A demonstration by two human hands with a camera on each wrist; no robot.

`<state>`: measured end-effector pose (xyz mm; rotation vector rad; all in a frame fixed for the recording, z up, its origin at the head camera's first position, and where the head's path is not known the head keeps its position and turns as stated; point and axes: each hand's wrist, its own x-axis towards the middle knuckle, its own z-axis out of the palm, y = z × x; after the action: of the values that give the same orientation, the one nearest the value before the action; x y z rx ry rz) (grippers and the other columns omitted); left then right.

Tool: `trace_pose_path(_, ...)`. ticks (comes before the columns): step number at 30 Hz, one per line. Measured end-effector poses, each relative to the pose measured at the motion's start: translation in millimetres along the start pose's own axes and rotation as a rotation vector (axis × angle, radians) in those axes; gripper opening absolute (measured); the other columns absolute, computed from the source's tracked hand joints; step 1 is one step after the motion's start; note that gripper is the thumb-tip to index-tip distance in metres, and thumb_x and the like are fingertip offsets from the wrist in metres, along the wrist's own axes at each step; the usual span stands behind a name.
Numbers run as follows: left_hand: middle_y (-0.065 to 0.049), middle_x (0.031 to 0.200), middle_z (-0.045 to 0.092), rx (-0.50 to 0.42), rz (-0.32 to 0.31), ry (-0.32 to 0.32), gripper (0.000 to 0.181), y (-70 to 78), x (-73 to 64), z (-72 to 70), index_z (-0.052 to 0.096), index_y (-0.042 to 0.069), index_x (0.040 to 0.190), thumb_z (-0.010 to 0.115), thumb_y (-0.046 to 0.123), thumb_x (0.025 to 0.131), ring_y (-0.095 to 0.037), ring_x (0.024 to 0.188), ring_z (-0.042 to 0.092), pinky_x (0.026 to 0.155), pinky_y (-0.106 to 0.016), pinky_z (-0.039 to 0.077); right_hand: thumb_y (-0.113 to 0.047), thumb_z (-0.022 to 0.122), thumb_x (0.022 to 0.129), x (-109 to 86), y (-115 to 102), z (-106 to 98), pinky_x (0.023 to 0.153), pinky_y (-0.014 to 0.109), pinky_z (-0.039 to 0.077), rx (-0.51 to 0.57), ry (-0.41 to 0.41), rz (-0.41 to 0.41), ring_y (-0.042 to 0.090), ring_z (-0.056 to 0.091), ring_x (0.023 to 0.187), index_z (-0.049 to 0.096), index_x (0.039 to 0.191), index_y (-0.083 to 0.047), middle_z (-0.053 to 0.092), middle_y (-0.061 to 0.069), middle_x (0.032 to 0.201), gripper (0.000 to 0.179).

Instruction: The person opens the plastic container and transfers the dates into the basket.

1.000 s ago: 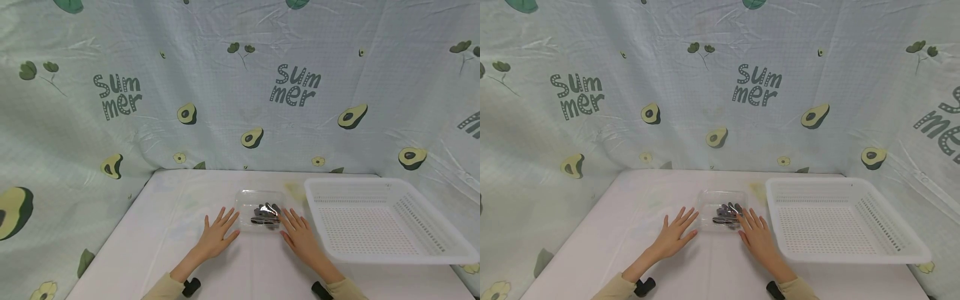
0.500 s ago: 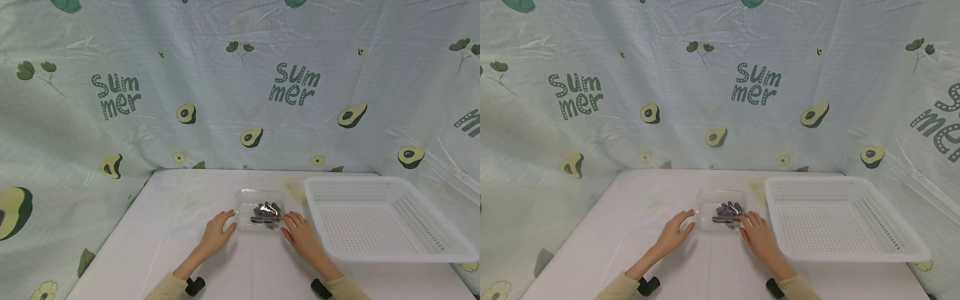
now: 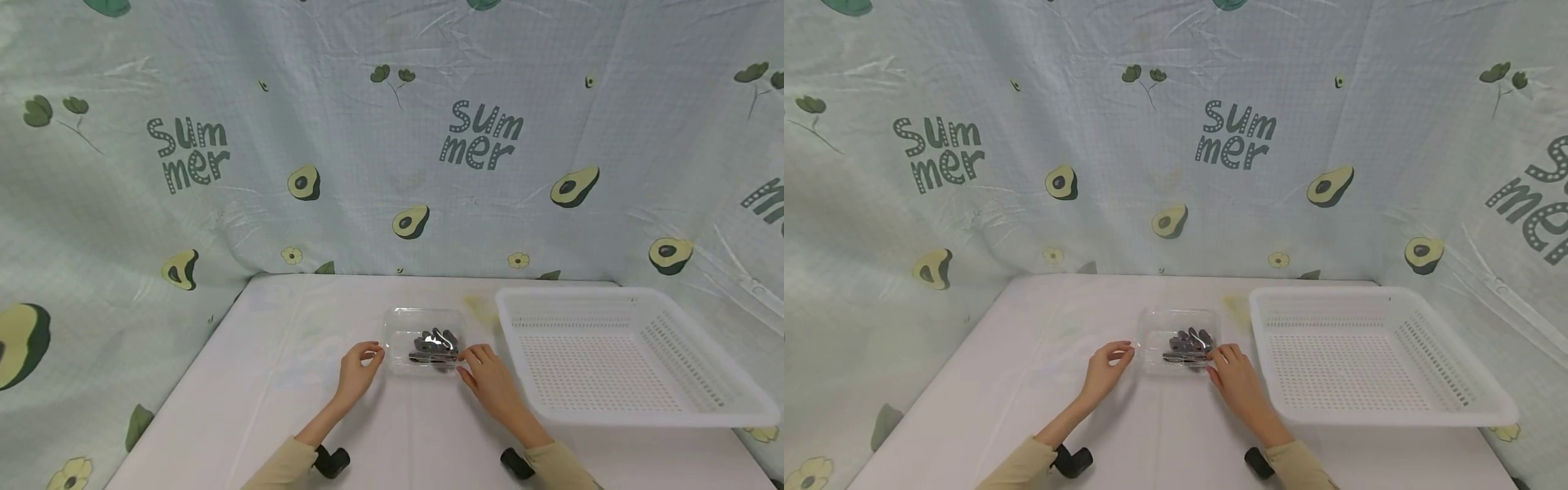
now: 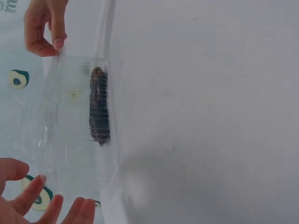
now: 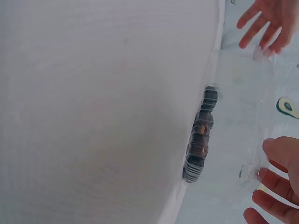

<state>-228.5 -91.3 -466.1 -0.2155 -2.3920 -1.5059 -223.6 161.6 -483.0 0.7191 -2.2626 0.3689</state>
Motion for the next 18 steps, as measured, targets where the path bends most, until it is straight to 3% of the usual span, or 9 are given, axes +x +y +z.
trace_pose_path(3,-0.020,0.094,0.065,-0.064,-0.109,-0.007,0.010,0.7,0.9,1.0,0.064,-0.002,0.084,0.059,0.007,0.083,-0.033,0.078,0.065,0.060,-0.028,0.052,-0.011,0.073,0.071,1.5,0.0,0.7,0.069,0.030,0.045,-0.001,-0.007,0.000,0.019,0.053,0.083,0.058,0.084,-0.011,0.057,0.001,0.083,0.020)
trace_pose_path(6,-0.023,0.092,0.064,-0.149,-0.209,-0.033,0.012,0.8,1.7,1.7,0.062,-0.004,0.089,0.058,0.006,0.084,-0.034,0.076,0.065,0.054,-0.027,0.051,-0.009,0.074,0.069,2.4,1.5,2.3,0.068,0.029,0.045,0.012,-0.001,-0.012,0.018,0.052,0.081,0.057,0.082,-0.012,0.056,0.000,0.081,0.021)
trace_pose_path(12,-0.028,0.099,0.059,-0.330,-0.411,-0.090,0.028,2.0,2.8,1.8,0.044,-0.004,0.111,0.053,0.004,0.086,-0.020,0.069,0.066,0.058,-0.034,0.053,-0.007,0.077,0.065,2.6,4.9,5.5,0.066,0.027,0.044,0.049,0.011,-0.017,0.016,0.050,0.077,0.057,0.078,-0.014,0.055,-0.003,0.076,0.025)
trace_pose_path(18,-0.018,0.094,0.060,-0.481,-0.549,-0.138,0.032,6.0,4.0,1.6,0.036,-0.007,0.114,0.047,0.009,0.089,-0.011,0.066,0.064,0.061,-0.033,0.054,-0.006,0.077,0.064,3.6,5.2,4.4,0.064,0.024,0.043,0.144,0.001,0.067,0.013,0.048,0.075,0.058,0.077,-0.013,0.056,-0.004,0.076,0.024)
